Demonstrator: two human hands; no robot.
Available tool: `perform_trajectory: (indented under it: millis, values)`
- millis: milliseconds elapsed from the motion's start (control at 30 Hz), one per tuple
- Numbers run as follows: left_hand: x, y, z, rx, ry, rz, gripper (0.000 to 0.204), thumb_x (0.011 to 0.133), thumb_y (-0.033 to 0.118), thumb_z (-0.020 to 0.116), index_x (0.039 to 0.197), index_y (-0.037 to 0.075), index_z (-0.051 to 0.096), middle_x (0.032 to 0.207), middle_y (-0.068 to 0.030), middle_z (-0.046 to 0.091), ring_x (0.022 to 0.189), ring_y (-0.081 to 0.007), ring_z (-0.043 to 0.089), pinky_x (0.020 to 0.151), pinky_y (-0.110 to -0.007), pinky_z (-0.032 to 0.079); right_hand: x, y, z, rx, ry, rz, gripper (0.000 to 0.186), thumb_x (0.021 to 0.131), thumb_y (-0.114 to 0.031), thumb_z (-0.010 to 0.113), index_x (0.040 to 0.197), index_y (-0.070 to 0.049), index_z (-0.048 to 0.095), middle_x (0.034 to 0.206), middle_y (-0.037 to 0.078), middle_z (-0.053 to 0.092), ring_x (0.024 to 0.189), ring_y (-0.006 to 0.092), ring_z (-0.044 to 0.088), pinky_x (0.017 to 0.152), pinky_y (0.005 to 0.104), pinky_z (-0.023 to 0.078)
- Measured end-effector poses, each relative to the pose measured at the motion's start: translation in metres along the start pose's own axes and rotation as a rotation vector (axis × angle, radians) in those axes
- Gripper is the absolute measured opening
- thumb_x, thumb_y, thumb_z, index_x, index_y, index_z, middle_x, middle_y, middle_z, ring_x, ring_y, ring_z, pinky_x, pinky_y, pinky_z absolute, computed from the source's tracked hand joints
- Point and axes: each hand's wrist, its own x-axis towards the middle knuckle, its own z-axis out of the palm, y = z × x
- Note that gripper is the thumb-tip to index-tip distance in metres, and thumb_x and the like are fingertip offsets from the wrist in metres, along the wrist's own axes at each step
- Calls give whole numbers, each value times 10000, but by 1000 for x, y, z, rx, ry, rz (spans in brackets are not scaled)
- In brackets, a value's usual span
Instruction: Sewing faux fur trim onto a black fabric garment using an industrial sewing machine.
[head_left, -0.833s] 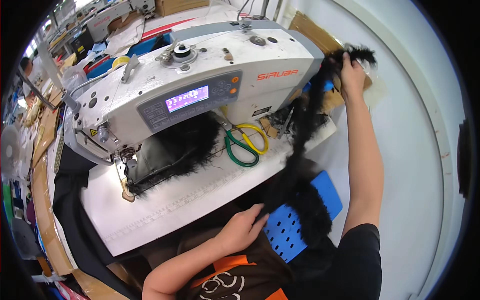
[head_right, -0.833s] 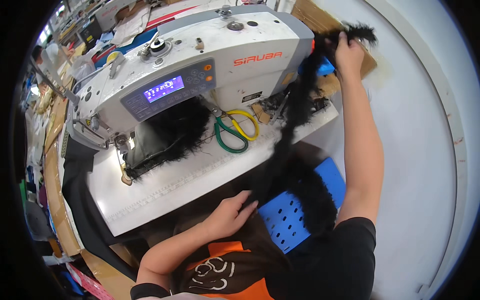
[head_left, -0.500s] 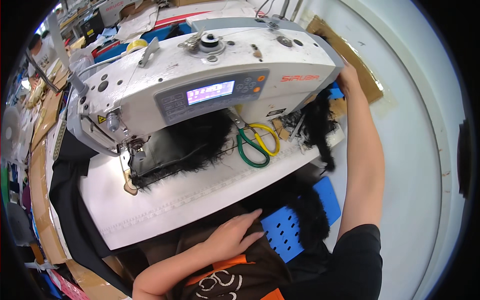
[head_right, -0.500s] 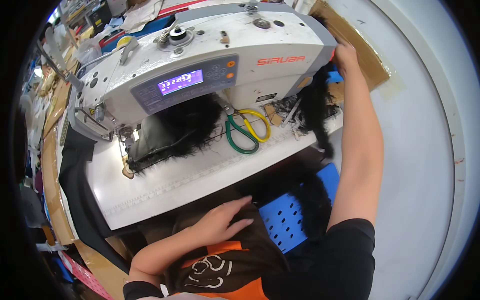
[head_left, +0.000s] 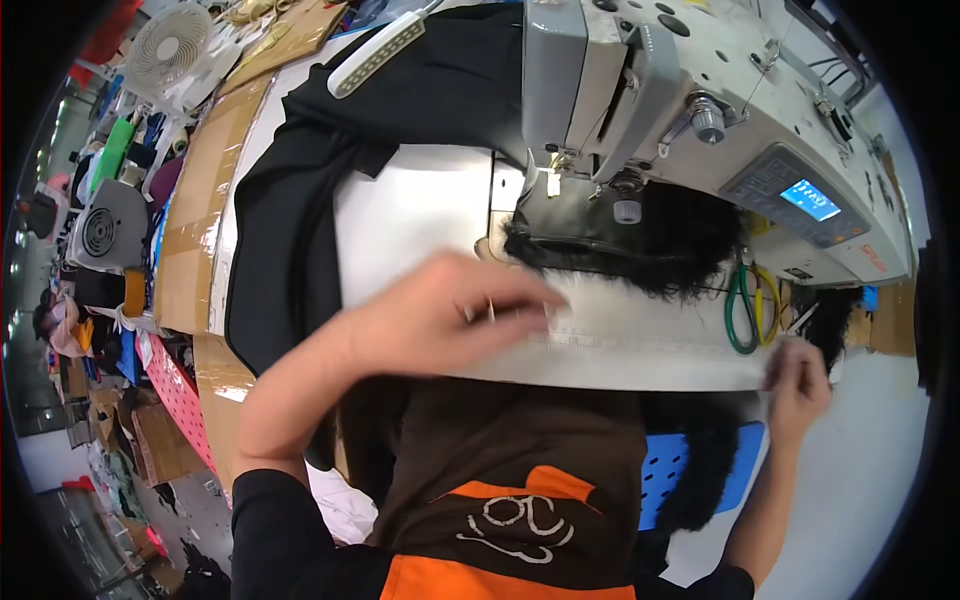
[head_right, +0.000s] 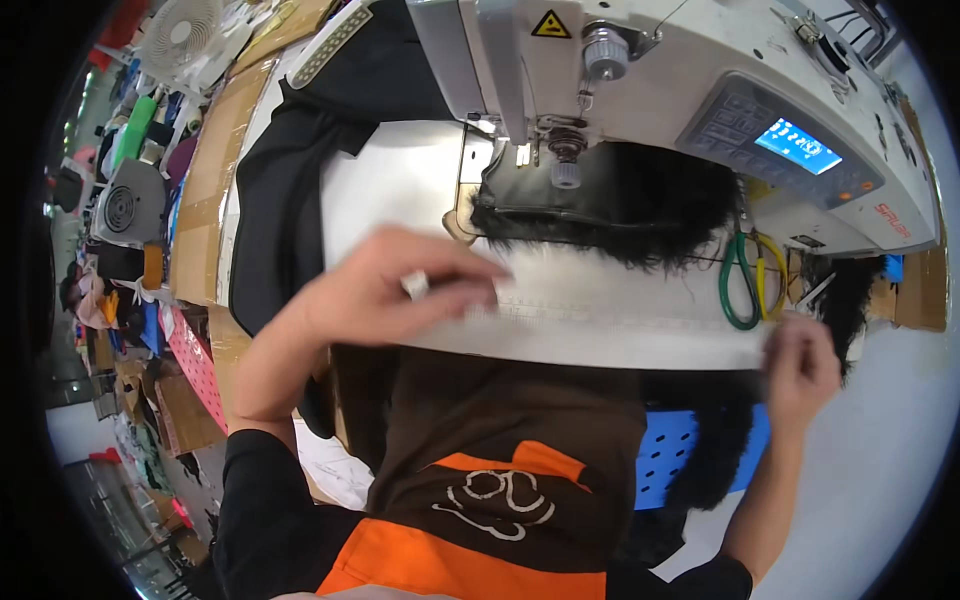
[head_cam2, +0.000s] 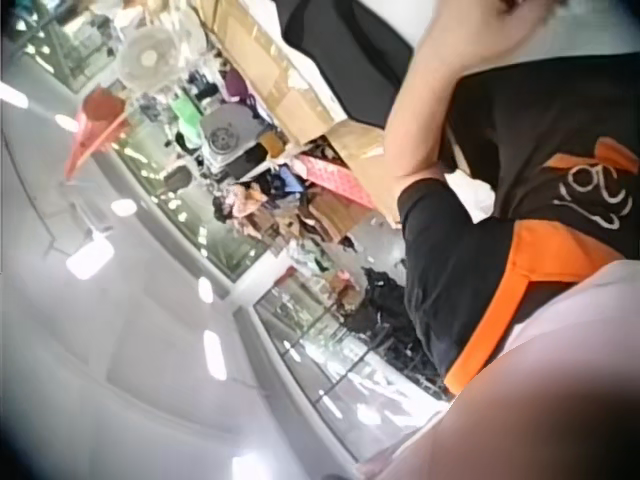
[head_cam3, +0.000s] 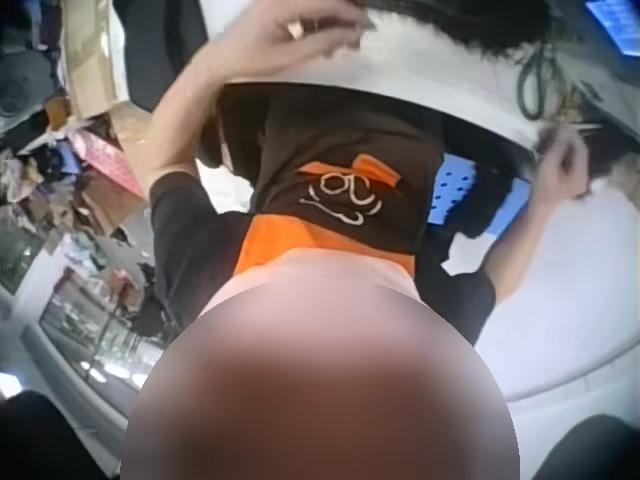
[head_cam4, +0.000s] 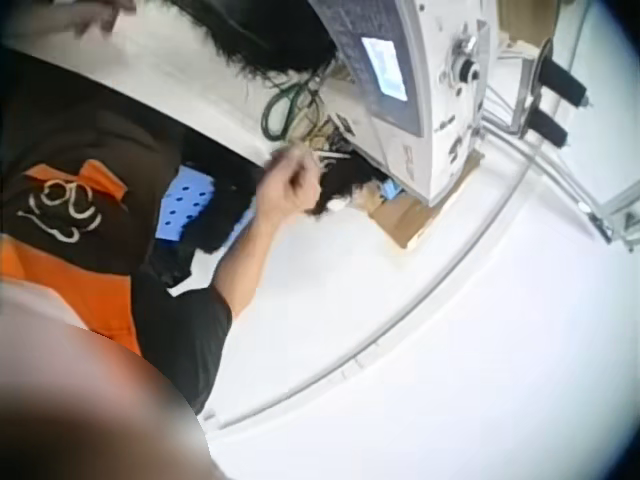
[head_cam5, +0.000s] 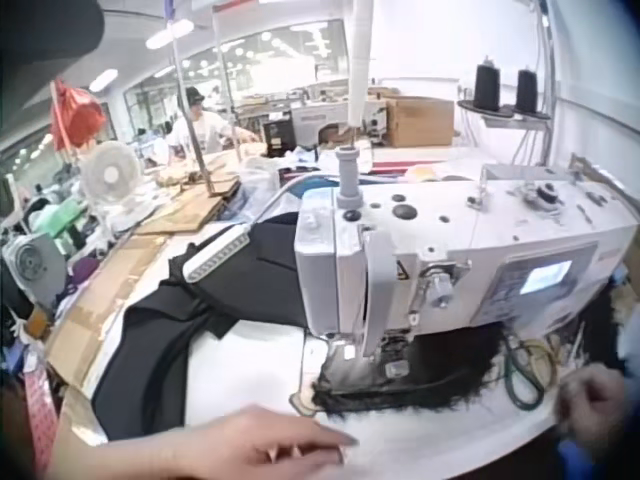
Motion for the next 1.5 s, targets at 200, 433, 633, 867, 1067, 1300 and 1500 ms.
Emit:
perform_trajectory:
  millis: [200,433,633,867,1067,1300,1500]
  values:
    - [26,-53,-45,772,106,388,369,888,-70,726,1235,51,755,1258,-79,753,1183,-295,689,970,-425,576,13,-119,127,89,-481,-292,206,899,34,770,1102,8,800,1069,154,781,856,266,756,719,325,590]
    - [36,-81,-47,612,93,419,344,867,-18,770,1195,82,744,1237,-47,729,1180,-321,642,1031,-465,524,7,-151,201,-7,-402,-229,211,985,-79,762,1173,13,792,1018,135,772,796,286,714,781,373,572]
    - [43,-93,-44,513,148,436,121,925,65,778,1015,80,698,1079,-45,704,1086,-301,653,957,-444,513,13,-165,225,-100,-389,44,285,1014,-257,750,1134,0,776,860,122,748,726,284,729,683,402,566]
    - [45,-94,-42,276,137,336,120,969,-39,702,1060,35,675,1004,-84,693,994,-309,642,884,-411,519,18,-167,254,64,-191,178,256,961,-207,850,1003,33,770,687,40,706,622,24,535,582,239,443]
    - [43,-95,-42,174,149,250,102,1000,-35,673,1082,26,664,996,-89,689,975,-276,635,867,-386,517,14,-163,257,90,-74,145,210,958,-166,851,973,24,765,710,37,714,621,34,554,588,249,464]
    - [35,-87,-44,374,145,392,246,942,10,738,1182,62,718,1100,-82,687,1073,-293,636,932,-401,519,25,-137,240,-118,-166,-203,157,934,-80,796,1075,-26,752,981,84,727,796,274,719,699,367,567]
    - [37,-94,-40,541,143,432,292,900,33,783,1181,76,720,1138,-69,680,1118,-324,639,972,-438,520,27,-139,235,-285,-217,-341,185,919,-54,769,1102,-62,745,1029,69,706,887,295,715,743,403,579]
